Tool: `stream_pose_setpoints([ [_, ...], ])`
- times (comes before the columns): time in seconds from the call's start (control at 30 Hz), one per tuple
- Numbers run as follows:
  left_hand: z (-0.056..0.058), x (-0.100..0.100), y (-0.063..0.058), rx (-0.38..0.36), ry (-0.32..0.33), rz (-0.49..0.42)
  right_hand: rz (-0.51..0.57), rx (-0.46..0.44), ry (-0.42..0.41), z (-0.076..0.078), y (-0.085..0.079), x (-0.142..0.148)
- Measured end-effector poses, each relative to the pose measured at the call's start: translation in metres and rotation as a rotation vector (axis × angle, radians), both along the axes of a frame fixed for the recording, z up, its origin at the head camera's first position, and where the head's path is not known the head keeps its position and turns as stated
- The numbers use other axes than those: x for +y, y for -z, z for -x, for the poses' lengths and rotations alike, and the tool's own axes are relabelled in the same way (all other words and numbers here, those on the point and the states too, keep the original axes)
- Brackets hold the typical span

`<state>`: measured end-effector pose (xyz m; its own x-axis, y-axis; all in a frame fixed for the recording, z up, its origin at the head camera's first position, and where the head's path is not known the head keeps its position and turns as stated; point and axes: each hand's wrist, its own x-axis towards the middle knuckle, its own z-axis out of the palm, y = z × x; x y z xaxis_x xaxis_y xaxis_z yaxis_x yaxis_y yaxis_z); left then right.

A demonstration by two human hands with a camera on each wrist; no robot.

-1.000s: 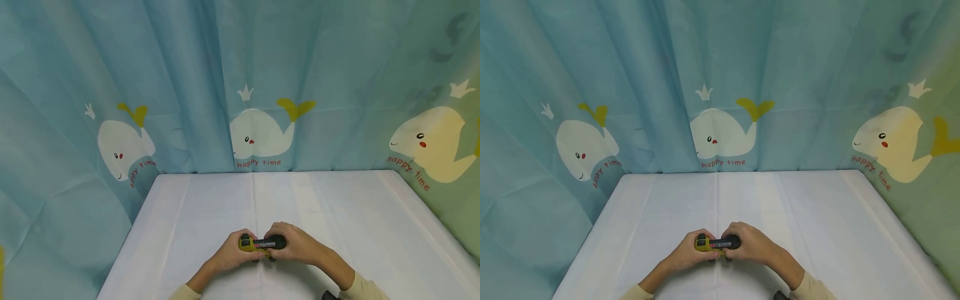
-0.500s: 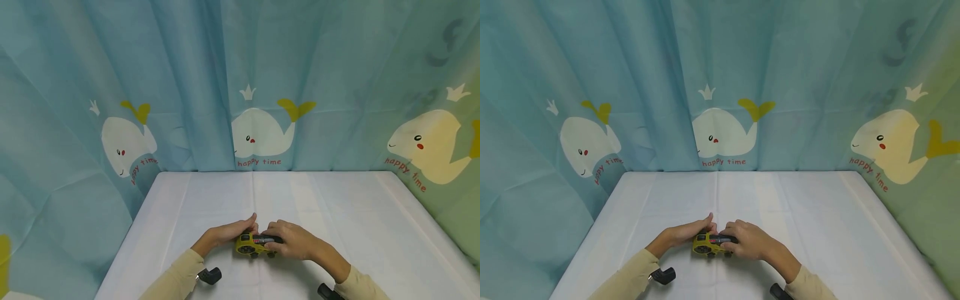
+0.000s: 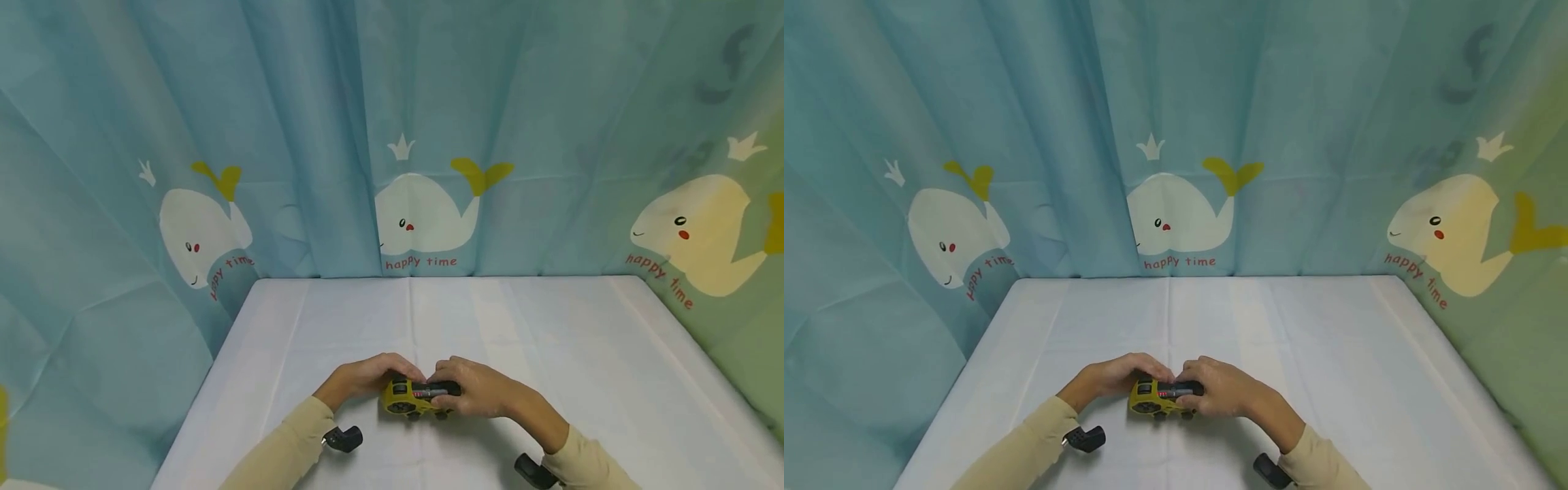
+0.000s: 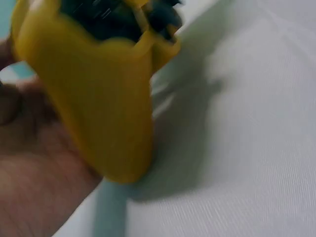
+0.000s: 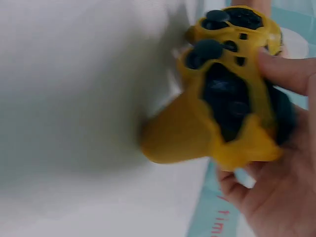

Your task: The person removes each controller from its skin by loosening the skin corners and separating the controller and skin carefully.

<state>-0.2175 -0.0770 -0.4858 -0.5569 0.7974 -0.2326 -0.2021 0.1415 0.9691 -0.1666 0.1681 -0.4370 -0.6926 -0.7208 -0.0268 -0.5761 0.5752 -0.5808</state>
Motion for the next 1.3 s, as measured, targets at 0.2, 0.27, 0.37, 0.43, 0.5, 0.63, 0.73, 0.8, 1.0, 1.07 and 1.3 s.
stream_pose_setpoints([
  [0.2, 0.0, -0.003, 0.003, -0.009, 0.014, -0.055, 0.014, 0.075, 0.042, -0.002, 0.012, 0.001],
  [0.27, -0.001, -0.003, 0.003, -0.003, -0.027, -0.075, 0.03, 0.074, 0.052, -0.002, 0.015, 0.002],
  [0.37, -0.003, -0.001, 0.004, 0.027, -0.101, -0.095, 0.045, 0.068, 0.064, 0.0, 0.019, 0.002],
  [0.43, -0.005, -0.001, 0.005, 0.052, -0.153, -0.1, 0.047, 0.06, 0.064, 0.002, 0.019, 0.001],
  [0.5, -0.006, 0.0, 0.007, 0.087, -0.21, -0.111, 0.033, 0.057, 0.062, 0.004, 0.018, 0.0],
  [0.63, -0.011, 0.0, 0.01, 0.131, -0.285, -0.15, 0.007, 0.068, 0.069, 0.004, 0.016, -0.002],
  [0.73, -0.02, -0.005, 0.01, 0.117, -0.328, -0.144, 0.008, 0.099, 0.067, 0.0, 0.02, -0.003],
  [0.8, -0.026, -0.008, 0.01, 0.1, -0.359, -0.136, 0.015, 0.129, 0.074, -0.003, 0.024, -0.003],
  [1.0, -0.039, -0.009, 0.014, 0.023, -0.434, -0.208, -0.018, 0.197, 0.094, -0.005, 0.026, 0.0],
  [1.07, -0.043, -0.01, 0.014, -0.012, -0.458, -0.245, -0.028, 0.216, 0.088, -0.005, 0.026, 0.001],
  [1.3, -0.045, -0.013, 0.01, -0.05, -0.458, -0.34, -0.036, 0.319, 0.078, -0.002, 0.021, 0.002],
])
